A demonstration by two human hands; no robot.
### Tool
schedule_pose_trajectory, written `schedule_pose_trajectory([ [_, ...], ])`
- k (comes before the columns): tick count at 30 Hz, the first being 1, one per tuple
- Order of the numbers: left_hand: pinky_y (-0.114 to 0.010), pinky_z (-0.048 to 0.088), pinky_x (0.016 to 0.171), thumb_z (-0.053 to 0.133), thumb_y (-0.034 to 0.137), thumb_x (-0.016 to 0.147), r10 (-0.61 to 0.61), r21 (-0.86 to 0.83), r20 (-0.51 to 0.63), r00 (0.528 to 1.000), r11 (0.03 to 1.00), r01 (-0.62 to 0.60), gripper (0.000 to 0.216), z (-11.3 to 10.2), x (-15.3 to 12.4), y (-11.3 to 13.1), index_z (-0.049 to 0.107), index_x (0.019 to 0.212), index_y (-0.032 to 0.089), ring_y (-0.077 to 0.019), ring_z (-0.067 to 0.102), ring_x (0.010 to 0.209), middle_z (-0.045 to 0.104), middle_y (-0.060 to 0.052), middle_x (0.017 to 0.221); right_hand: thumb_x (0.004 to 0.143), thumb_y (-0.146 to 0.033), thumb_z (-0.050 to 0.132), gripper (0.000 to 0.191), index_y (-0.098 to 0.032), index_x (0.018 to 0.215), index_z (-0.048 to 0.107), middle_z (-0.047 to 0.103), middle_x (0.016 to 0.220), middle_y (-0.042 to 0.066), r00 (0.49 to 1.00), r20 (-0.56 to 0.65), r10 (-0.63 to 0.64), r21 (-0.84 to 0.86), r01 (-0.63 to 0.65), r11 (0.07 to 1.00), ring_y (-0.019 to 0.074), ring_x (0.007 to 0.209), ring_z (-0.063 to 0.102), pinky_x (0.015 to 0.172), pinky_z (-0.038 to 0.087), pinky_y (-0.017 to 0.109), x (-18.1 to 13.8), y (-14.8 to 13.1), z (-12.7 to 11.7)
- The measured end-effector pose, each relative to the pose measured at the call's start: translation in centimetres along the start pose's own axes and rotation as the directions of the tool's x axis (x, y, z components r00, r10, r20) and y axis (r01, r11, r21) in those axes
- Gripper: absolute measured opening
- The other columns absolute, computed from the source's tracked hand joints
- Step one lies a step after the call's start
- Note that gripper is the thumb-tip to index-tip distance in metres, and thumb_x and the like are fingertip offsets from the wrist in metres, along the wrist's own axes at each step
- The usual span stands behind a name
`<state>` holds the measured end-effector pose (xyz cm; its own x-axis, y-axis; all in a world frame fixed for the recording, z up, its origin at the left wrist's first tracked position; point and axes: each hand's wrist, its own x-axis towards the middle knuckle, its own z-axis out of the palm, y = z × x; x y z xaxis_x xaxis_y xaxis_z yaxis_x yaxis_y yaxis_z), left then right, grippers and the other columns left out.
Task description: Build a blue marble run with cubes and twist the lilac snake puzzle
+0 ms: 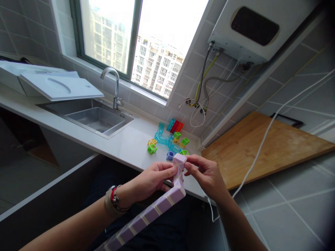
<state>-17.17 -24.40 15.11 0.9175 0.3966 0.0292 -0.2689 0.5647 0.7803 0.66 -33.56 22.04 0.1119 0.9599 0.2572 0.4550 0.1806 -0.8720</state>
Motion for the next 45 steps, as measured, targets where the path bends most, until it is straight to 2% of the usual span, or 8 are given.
schedule_pose_trajectory([
  [6,-0.021,0.053,0.065,0.075,0.044,0.087,-0.044,-0.08,0.011,0.999,0.996,0.045,0.035,0.3,-0.1,0.1,0.076,0.104,0.013,-0.0096,0.062,0.068,0.071,-0.007,0.093,0.089,-0.038,0.074,0.029,-0.02,0.112,0.074,0.07,0.104,0.007,0.998,0.056,0.01,0.027,-0.012,1.0,0.0179,0.087,0.067,0.07,0.059,0.027,0.5,0.4,-0.2],
  [13,-0.018,0.046,0.058,0.077,0.042,0.085,-0.102,-0.016,-0.029,0.994,0.995,0.101,0.035,0.5,-0.1,0.3,0.078,0.104,0.012,-0.0091,0.061,0.066,0.076,-0.009,0.096,0.087,-0.049,0.074,0.043,-0.017,0.115,0.073,0.07,0.098,0.007,0.977,0.181,0.117,0.027,-0.124,0.992,0.0196,0.087,0.063,0.068,0.055,0.027,0.8,0.3,-0.4],
  [17,-0.019,0.045,0.061,0.077,0.044,0.085,-0.098,0.075,-0.048,0.994,0.992,0.102,0.036,0.5,0.0,0.1,0.078,0.105,0.013,-0.0108,0.061,0.07,0.076,-0.009,0.098,0.089,-0.053,0.07,0.041,-0.017,0.107,0.074,0.068,0.086,0.005,0.981,0.128,0.147,-0.091,-0.136,0.987,0.0149,0.073,0.06,0.057,0.048,0.022,0.9,0.1,-0.6],
  [22,-0.02,0.045,0.068,0.073,0.05,0.085,-0.071,0.219,-0.047,0.996,0.973,0.079,0.042,0.3,0.2,-0.2,0.079,0.103,0.013,-0.0135,0.063,0.077,0.077,-0.009,0.098,0.092,-0.053,0.066,0.037,-0.016,0.093,0.07,0.066,0.074,0.002,0.951,0.229,0.208,-0.114,-0.186,0.976,0.0114,0.062,0.058,0.051,0.046,0.02,1.0,0.0,-0.7],
  [30,-0.022,0.04,0.055,0.066,0.058,0.086,-0.074,0.409,-0.081,0.994,0.907,0.101,0.049,0.0,0.5,-0.6,0.076,0.089,0.01,-0.0134,0.06,0.061,0.073,-0.006,0.079,0.09,-0.055,0.067,0.04,-0.015,0.095,0.073,0.064,0.074,0.003,0.969,0.173,0.178,-0.107,-0.161,0.981,0.0128,0.061,0.056,0.047,0.051,0.02,1.4,1.0,-0.5],
  [34,-0.021,0.041,0.053,0.067,0.056,0.085,-0.04,0.359,-0.115,0.993,0.93,0.079,0.046,0.1,0.6,-0.7,0.074,0.084,0.01,-0.0129,0.061,0.058,0.074,-0.008,0.075,0.091,-0.051,0.067,0.036,-0.016,0.1,0.075,0.065,0.081,0.004,0.968,0.22,0.123,-0.088,-0.106,0.99,0.0145,0.069,0.061,0.056,0.056,0.023,1.4,0.5,-0.6],
  [40,-0.024,0.054,0.058,0.071,0.054,0.083,-0.145,0.119,-0.057,0.988,0.981,0.151,0.045,-0.3,-0.1,-0.2,0.074,0.092,0.01,-0.0147,0.067,0.061,0.076,-0.012,0.082,0.094,-0.039,0.068,0.037,-0.023,0.128,0.07,0.064,0.126,0.011,0.943,0.333,-0.028,-0.085,0.06,0.995,0.0248,0.114,0.062,0.092,0.057,0.035,0.5,-0.6,-1.5],
  [45,-0.023,0.055,0.058,0.069,0.051,0.087,-0.129,0.112,-0.024,0.991,0.985,0.131,0.042,0.2,-0.7,0.0,0.073,0.1,0.011,-0.0135,0.069,0.061,0.077,-0.012,0.086,0.096,-0.034,0.066,0.037,-0.025,0.131,0.068,0.063,0.131,0.012,0.926,0.367,-0.082,-0.029,0.099,0.995,0.0266,0.123,0.059,0.101,0.053,0.039,0.2,-0.6,-2.0],
])
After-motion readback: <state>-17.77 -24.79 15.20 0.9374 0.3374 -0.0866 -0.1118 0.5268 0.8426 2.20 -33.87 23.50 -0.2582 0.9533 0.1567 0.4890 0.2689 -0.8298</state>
